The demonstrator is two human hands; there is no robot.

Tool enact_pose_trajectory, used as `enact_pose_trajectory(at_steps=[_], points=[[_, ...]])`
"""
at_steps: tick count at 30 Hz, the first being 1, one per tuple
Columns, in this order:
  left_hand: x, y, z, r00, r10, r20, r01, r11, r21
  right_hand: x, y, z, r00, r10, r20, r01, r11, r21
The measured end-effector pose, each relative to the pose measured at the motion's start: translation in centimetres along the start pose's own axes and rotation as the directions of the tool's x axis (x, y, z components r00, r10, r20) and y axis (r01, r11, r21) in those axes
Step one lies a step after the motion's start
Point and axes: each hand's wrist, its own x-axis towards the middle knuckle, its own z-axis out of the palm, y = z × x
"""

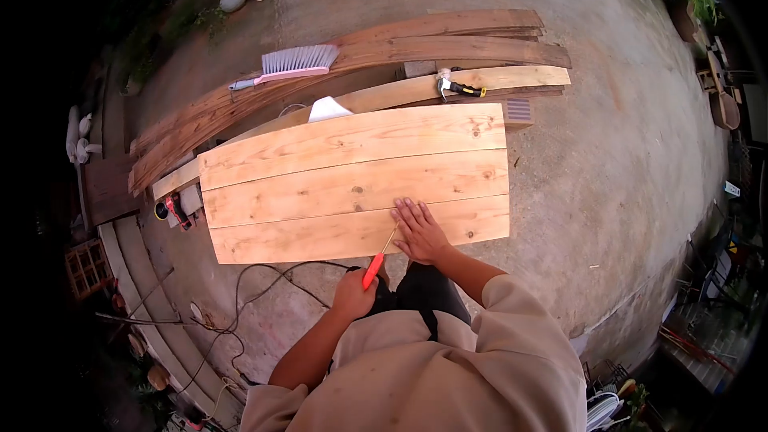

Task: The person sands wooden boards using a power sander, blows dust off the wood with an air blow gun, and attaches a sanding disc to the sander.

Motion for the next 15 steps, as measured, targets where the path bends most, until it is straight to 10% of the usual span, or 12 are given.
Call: enact_pose_trajectory(at_steps=[15], points=[[1.7,8.4,4.0,0.982,0.071,0.177,-0.097,0.984,0.149,-8.9,9.6,-3.0,0.974,0.228,-0.010,-0.228,0.973,-0.019]])
